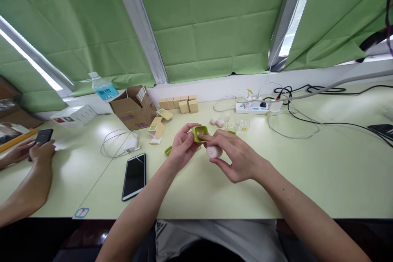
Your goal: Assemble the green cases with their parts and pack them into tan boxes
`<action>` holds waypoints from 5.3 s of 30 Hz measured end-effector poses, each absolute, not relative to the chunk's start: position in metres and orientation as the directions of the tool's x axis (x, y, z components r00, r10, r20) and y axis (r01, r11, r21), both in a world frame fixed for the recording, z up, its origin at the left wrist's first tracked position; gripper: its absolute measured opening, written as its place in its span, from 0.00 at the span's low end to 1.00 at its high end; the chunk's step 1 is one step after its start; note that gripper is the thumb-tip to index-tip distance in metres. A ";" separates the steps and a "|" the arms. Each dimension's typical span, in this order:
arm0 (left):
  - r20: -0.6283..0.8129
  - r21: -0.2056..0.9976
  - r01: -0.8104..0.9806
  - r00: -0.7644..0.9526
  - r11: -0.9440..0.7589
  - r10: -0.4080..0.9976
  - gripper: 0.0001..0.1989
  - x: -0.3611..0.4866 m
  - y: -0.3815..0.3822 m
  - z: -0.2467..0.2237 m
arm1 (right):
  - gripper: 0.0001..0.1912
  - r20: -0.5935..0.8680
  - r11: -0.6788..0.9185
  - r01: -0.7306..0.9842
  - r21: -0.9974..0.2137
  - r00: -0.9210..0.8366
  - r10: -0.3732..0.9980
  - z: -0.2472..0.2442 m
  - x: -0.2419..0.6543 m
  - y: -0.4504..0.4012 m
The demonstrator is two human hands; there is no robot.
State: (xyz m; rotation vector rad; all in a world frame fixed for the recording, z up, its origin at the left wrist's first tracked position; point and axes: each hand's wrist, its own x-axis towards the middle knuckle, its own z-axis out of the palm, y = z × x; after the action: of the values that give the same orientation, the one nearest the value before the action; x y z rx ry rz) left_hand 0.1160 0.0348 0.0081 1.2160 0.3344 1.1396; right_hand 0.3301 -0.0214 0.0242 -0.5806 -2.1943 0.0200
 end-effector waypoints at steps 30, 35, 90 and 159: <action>0.425 0.885 -0.368 0.384 -0.286 0.820 0.31 0.120 0.043 -0.005 | 0.25 0.333 0.329 -0.182 -0.927 0.011 0.943 0.031 0.321 -0.009; 0.437 0.889 -0.324 0.396 -0.322 0.808 0.31 0.119 0.045 -0.009 | 0.24 0.295 0.288 -0.115 -0.951 -0.058 0.954 0.034 0.328 -0.009; 0.627 0.777 -0.214 0.166 -0.593 0.762 0.21 0.142 0.028 -0.023 | 0.20 0.391 0.407 -0.085 -0.909 0.156 0.907 0.017 0.306 -0.012; 0.587 0.797 0.045 0.180 -0.603 0.789 0.23 0.127 0.028 -0.002 | 0.30 0.913 0.804 0.541 -0.247 -0.148 0.380 -0.007 0.315 0.005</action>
State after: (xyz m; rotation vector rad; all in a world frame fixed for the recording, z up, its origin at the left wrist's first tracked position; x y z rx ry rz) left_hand 0.1271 0.0277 -0.0023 1.8163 0.7869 1.4792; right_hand 0.3153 0.0053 -0.0070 -0.7142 -1.7654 -0.1636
